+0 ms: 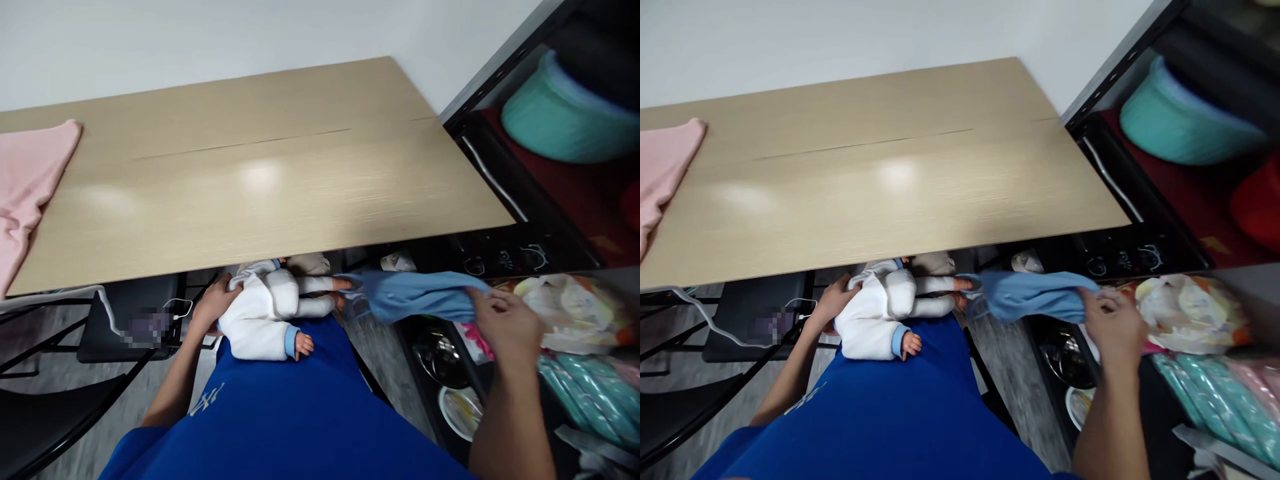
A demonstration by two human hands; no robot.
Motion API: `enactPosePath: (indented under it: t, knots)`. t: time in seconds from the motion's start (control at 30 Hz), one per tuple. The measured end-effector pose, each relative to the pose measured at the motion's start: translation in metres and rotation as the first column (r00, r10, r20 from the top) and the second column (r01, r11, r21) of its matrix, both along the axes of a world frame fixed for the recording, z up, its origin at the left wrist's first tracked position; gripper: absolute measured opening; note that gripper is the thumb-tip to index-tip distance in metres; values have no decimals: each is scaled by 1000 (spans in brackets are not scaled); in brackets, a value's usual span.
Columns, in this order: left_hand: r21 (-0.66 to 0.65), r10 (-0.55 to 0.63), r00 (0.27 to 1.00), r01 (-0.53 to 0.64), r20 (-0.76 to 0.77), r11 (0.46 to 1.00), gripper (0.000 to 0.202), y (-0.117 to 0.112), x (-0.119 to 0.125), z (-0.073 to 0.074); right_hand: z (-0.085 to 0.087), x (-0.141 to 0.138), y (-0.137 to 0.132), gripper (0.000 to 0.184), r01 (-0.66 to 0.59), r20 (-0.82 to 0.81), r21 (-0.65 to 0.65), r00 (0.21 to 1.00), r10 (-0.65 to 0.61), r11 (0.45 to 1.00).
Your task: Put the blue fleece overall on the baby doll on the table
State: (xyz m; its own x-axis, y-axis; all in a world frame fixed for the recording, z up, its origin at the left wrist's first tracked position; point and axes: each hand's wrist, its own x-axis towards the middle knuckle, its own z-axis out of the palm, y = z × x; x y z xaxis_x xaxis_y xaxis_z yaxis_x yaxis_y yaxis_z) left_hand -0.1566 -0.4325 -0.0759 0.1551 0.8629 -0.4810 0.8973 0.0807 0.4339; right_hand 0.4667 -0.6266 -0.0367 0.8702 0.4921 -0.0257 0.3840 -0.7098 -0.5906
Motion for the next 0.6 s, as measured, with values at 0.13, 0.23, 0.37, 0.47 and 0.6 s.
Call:
enactPosePath:
  t: [0.13,0.23,0.37,0.47,0.6]
  knots:
    - [6,1,1000,-1,-16,1000,56,-1,0,2,23,30,-2,42,151,179,63,971,-160,987]
    - [0,9,999,-9,-34,1000,55,0,4,5,28,34,12,44,67,161,133,983,-88,989]
    - [-5,-14,999,14,-50,1000,63,1,12,10,7,-26,73,49,-141,21,175,990,139,974]
    - [-10,-41,998,41,-44,999,69,0,12,13,-24,-112,125,31,-565,76,202,823,562,800]
    - [-33,-21,999,22,24,999,84,-1,-6,18,-67,-220,163,12,-931,120,-27,359,926,364]
